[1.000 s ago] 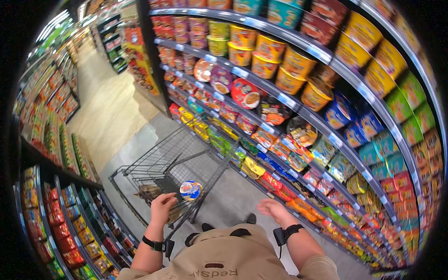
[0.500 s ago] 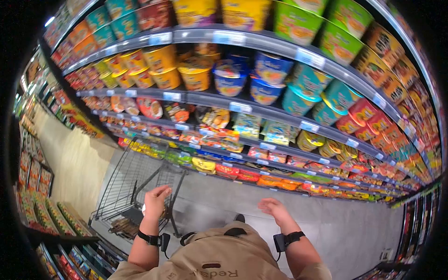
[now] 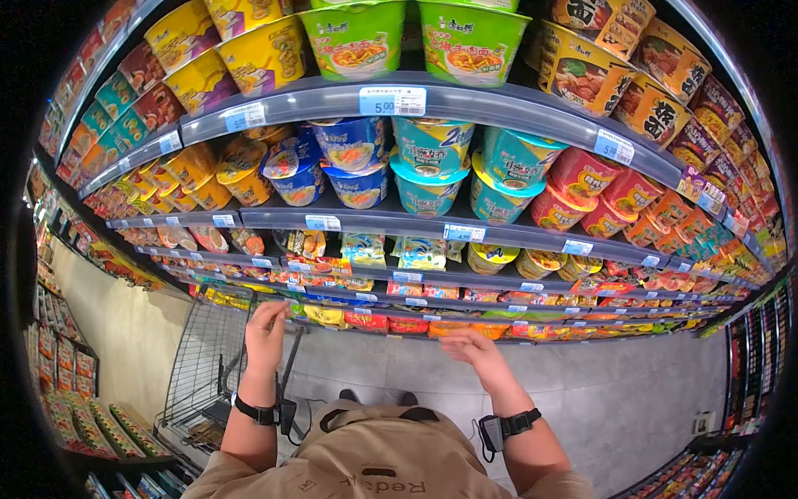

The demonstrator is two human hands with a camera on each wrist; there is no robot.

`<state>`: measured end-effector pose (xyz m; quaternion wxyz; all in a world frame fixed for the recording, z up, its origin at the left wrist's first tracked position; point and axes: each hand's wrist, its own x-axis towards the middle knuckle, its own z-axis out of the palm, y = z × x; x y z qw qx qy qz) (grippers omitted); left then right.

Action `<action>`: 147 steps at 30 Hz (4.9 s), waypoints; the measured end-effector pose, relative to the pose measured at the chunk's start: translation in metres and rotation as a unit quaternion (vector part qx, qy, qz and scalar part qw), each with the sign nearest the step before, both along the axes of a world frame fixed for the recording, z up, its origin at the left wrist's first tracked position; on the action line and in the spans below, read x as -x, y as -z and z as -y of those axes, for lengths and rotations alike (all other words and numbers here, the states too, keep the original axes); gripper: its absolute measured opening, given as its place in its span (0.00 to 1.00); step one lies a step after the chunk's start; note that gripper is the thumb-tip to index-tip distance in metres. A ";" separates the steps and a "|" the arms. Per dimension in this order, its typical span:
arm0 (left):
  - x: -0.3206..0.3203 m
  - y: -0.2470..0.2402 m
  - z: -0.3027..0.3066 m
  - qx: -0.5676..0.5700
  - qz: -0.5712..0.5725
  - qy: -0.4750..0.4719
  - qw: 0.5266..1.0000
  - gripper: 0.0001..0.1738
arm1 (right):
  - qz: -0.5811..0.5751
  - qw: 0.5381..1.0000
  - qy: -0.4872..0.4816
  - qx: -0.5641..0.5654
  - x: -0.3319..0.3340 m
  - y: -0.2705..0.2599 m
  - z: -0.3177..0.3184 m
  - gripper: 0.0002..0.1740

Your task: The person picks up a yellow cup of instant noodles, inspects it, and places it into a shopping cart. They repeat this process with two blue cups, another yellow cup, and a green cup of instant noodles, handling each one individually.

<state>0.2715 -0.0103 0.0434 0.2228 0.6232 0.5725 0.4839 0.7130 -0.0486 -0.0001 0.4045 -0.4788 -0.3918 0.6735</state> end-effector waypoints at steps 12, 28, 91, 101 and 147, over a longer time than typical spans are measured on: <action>-0.024 -0.091 -0.090 -0.090 0.042 0.037 0.994 0.16 | 0.017 0.967 -0.088 -0.238 0.064 -0.120 -0.090 0.27; -0.041 -0.148 -0.224 -0.008 0.255 0.293 0.921 0.30 | 0.099 0.903 -0.034 -0.417 0.131 -0.198 -0.199 0.39; 0.180 -0.075 0.275 0.020 0.119 -0.163 0.979 0.44 | -0.185 0.844 -0.502 -0.039 0.381 -0.113 0.020 0.49; 0.309 -0.027 0.398 0.064 0.056 -0.253 0.964 0.41 | -0.043 0.772 -0.628 0.085 0.568 -0.073 0.091 0.41; 0.428 0.308 0.290 0.489 0.306 -0.388 0.719 0.32 | 0.217 0.723 -0.591 0.283 0.782 0.251 0.030 0.31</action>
